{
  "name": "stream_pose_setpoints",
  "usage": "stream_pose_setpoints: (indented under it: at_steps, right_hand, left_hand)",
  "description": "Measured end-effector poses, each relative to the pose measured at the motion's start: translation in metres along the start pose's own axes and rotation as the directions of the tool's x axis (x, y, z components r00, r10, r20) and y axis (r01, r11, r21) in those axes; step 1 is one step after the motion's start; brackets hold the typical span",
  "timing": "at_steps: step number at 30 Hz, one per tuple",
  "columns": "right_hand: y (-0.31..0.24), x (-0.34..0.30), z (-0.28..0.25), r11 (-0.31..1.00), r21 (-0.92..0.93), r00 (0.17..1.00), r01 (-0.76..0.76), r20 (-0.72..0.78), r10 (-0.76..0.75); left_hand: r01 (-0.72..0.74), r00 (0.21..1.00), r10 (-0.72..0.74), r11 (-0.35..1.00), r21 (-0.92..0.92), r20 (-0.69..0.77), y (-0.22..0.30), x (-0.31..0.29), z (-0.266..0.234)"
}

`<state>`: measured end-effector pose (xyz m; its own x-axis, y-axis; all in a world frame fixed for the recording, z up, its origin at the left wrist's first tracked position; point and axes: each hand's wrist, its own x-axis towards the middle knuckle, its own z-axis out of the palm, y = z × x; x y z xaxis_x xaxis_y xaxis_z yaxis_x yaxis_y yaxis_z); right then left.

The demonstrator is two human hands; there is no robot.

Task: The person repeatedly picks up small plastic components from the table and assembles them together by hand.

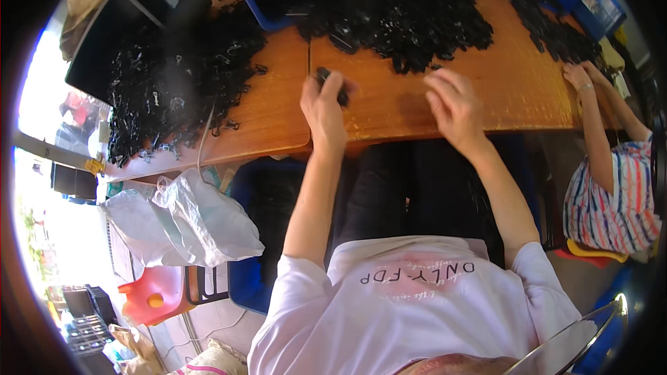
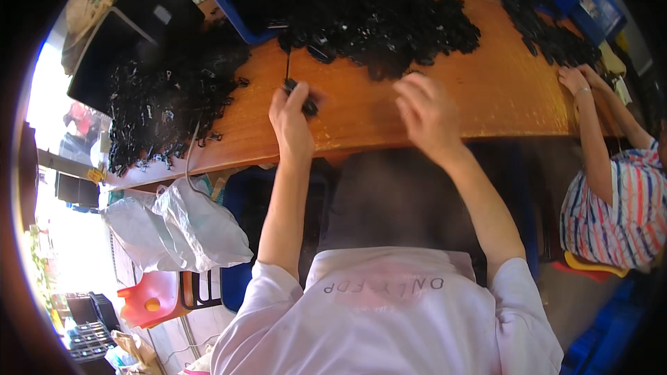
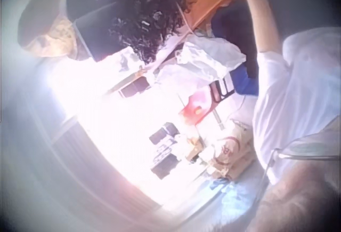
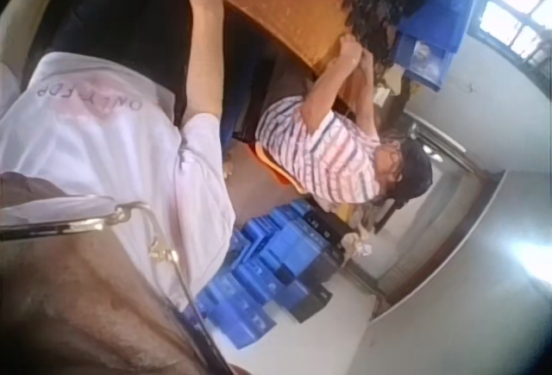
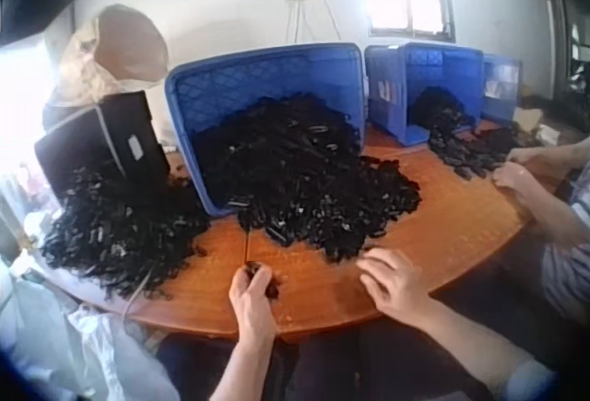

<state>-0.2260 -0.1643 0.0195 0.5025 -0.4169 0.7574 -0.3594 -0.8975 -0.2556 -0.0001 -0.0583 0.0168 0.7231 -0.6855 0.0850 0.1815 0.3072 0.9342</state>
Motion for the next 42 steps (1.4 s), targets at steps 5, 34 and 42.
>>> stream_pose_setpoints:
  at_steps: [5,34,42]
  right_hand:
    - [0.064,0.005,0.038,0.961,-0.228,0.987,-0.156,-0.002,0.159]
    - [-0.065,-0.021,0.012,0.884,0.465,0.975,-0.038,-0.175,0.134]
    - [-0.077,-0.015,0.014,0.908,0.409,0.978,0.087,-0.207,0.000]
  left_hand:
    - [-0.091,0.949,0.217,0.883,0.460,-0.229,-0.009,0.111,0.006]
    - [0.388,0.900,-0.307,0.888,-0.249,0.308,-0.003,-0.073,0.007]
    - [0.489,0.851,-0.331,0.784,-0.383,0.409,-0.006,-0.093,0.002]
